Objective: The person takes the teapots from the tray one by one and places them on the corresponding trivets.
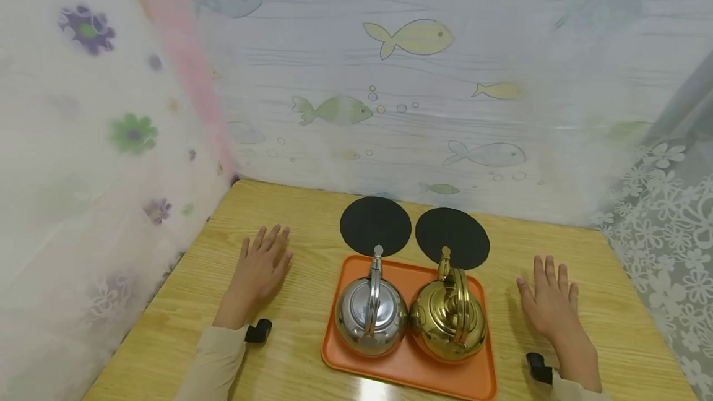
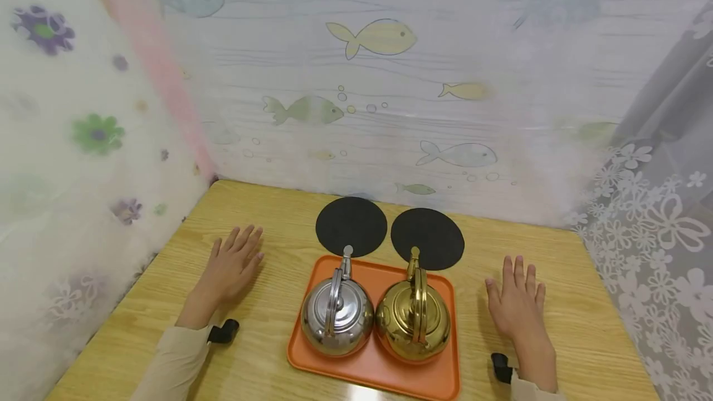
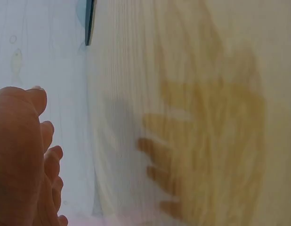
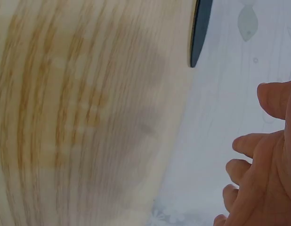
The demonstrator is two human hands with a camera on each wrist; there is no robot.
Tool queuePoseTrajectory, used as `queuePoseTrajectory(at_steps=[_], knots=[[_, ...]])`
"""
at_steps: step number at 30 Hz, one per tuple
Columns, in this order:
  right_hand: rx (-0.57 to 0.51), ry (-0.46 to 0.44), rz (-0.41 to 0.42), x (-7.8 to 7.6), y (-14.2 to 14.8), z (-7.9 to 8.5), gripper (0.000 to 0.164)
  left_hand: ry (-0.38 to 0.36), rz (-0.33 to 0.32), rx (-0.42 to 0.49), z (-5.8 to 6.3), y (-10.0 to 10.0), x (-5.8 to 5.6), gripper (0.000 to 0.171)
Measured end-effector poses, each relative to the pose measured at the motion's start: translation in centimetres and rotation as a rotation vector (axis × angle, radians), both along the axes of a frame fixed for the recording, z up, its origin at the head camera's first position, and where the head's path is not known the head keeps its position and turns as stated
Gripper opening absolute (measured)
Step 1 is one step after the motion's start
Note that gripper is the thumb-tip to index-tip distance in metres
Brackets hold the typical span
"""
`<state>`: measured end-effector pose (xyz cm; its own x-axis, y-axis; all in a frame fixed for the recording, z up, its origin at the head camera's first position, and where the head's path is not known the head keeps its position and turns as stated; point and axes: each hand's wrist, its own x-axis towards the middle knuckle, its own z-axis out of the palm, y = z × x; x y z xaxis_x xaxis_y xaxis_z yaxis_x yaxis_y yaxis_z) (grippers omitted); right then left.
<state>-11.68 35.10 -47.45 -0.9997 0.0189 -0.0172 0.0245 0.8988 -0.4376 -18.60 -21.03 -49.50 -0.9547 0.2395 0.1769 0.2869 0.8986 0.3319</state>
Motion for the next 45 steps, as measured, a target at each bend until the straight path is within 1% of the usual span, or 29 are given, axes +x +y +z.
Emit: queuePoseTrajectory(at_steps=[3,6,9,13,15,17,21,24,25,28,30,32,35,40,43,45], knots=[[-0.010,-0.006,0.004,0.2,0.1,0.0,0.077,-0.007,-0.014,-0.002,-0.2,0.1,0.4,0.059],[-0.021,0.015,0.016,0.8,0.2,0.0,0.075,-0.021,-0.037,-0.020,-0.4,0.1,0.9,0.059],[-0.031,0.067,0.052,1.6,0.1,0.2,0.073,-0.021,-0.081,-0.045,-0.7,0.0,1.3,0.059],[-0.090,0.169,0.130,2.5,-0.8,0.8,0.071,0.030,-0.156,-0.091,-0.7,-0.2,1.9,0.059],[-0.136,0.227,0.160,3.0,-1.7,1.1,0.069,0.054,-0.196,-0.115,-0.6,-0.3,2.2,0.059],[-0.177,0.302,0.171,3.7,-2.9,1.5,0.065,0.073,-0.245,-0.137,-0.4,-0.3,2.5,0.059],[-0.220,0.458,0.132,5.6,-5.5,2.5,0.057,0.082,-0.374,-0.146,0.1,0.5,3.2,0.058],[-0.287,0.491,0.080,6.8,-7.3,3.7,0.052,0.089,-0.462,-0.152,0.2,1.3,3.4,0.057],[-0.329,0.491,0.073,7.1,-7.8,4.1,0.049,0.090,-0.483,-0.155,0.2,1.6,3.4,0.058],[-0.463,0.428,0.066,7.5,-9.1,5.3,0.039,0.098,-0.526,-0.172,-0.1,2.3,3.3,0.058],[-0.580,0.363,0.081,7.5,-9.6,5.9,0.035,0.104,-0.549,-0.183,-0.4,2.6,3.1,0.059],[-0.667,0.284,0.091,7.3,-10.0,6.2,0.033,0.097,-0.570,-0.184,-0.5,3.0,2.9,0.060],[-0.804,0.186,0.112,7.0,-10.2,6.4,0.034,0.063,-0.595,-0.181,-0.6,3.5,2.6,0.064],[-0.942,0.106,0.178,6.3,-10.5,6.4,0.033,0.007,-0.627,-0.170,-0.5,4.1,2.2,0.068],[-1.000,0.066,0.199,6.1,-10.7,6.3,0.034,-0.011,-0.641,-0.174,-0.5,4.2,1.9,0.072],[-1.032,0.044,0.198,6.0,-10.7,6.3,0.033,-0.019,-0.649,-0.175,-0.5,4.3,1.6,0.076]])
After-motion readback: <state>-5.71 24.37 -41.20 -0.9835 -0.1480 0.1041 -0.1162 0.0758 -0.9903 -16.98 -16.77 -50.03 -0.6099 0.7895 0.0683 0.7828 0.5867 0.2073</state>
